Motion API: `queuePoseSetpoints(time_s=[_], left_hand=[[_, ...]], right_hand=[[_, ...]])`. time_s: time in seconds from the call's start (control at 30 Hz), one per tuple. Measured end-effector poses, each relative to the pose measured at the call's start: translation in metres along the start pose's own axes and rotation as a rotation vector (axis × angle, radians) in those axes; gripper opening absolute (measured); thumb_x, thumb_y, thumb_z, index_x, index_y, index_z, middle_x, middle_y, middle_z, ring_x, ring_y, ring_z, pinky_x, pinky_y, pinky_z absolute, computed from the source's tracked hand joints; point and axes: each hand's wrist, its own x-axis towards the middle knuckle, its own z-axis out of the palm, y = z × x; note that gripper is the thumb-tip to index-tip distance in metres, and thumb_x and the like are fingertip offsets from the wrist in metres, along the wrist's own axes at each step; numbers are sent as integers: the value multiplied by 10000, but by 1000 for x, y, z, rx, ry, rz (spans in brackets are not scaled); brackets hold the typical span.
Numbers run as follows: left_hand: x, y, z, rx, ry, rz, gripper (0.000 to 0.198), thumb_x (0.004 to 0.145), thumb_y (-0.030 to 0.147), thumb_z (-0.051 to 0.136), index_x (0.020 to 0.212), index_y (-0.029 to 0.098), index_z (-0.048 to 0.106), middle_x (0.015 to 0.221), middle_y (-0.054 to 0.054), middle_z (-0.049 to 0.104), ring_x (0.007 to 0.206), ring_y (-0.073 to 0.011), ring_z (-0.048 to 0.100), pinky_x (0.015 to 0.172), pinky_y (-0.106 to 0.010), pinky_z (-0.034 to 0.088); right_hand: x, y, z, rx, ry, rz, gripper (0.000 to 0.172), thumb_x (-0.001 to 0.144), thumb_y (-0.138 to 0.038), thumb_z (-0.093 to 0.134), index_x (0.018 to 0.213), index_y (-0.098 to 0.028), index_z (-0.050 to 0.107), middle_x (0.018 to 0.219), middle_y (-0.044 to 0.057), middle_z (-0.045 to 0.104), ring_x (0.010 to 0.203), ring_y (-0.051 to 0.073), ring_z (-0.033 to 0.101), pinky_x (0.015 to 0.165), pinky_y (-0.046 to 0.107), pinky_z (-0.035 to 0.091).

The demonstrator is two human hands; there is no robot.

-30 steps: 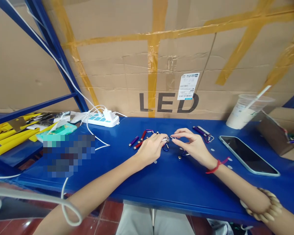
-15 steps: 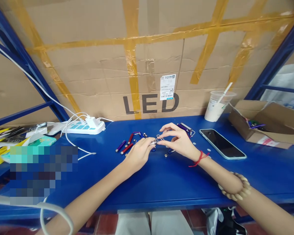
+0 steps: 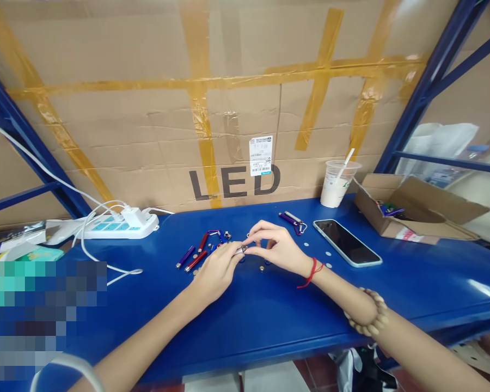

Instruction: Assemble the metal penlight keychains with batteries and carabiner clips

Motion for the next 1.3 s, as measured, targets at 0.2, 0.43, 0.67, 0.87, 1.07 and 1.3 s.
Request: queuePoseSetpoints(time_s=[0.2,0.43,0.67,0.87,1.07,1.3], left_hand=[[-1,-1,2,7,-7,-20,266,915,286,324,1070,217,529,1010,-52,632,928,-178,592,804,-296,474],[-1,0,-2,35,-80,-23,286,926,314,299,1139,240,474,1071,-47,624,973,-180,594,807,-302,479],[2,-5,-12,225,-144,140,303,931,327,272,1049,206,524,987,-65,645,910,-186,603,770,-299,473],[3,-5,-17,336,-160,144,317,924,372,275,1044,186,502,935,-80,653,858,-206,617,739,-307,459],[3,-12,-18,321,-155,98,295,920,387,274,1024,204,480,957,-61,651,869,-204,622,731,-296,454],[4,-19,-17,319,-147,84,297,921,394,271,1040,216,478,964,-50,653,882,-196,620,747,-289,449]], right_hand=[[-1,4,3,22,-39,35,243,733,-402,652,800,-175,707,829,51,626,558,76,531,493,203,454],[1,10,3,68,-57,53,332,682,-472,671,745,-147,702,745,55,662,504,86,542,501,223,465],[0,12,5,164,-101,100,342,647,-484,693,684,-143,695,725,49,648,448,81,549,433,213,449],[2,7,0,160,-157,113,353,710,-479,640,771,-137,705,785,58,644,442,71,552,422,204,451],[2,7,2,42,-148,90,356,742,-472,612,793,-131,700,796,64,647,443,71,553,442,207,446],[-1,17,8,-56,-153,102,272,767,-418,605,807,-163,691,829,42,653,446,65,555,477,206,444]])
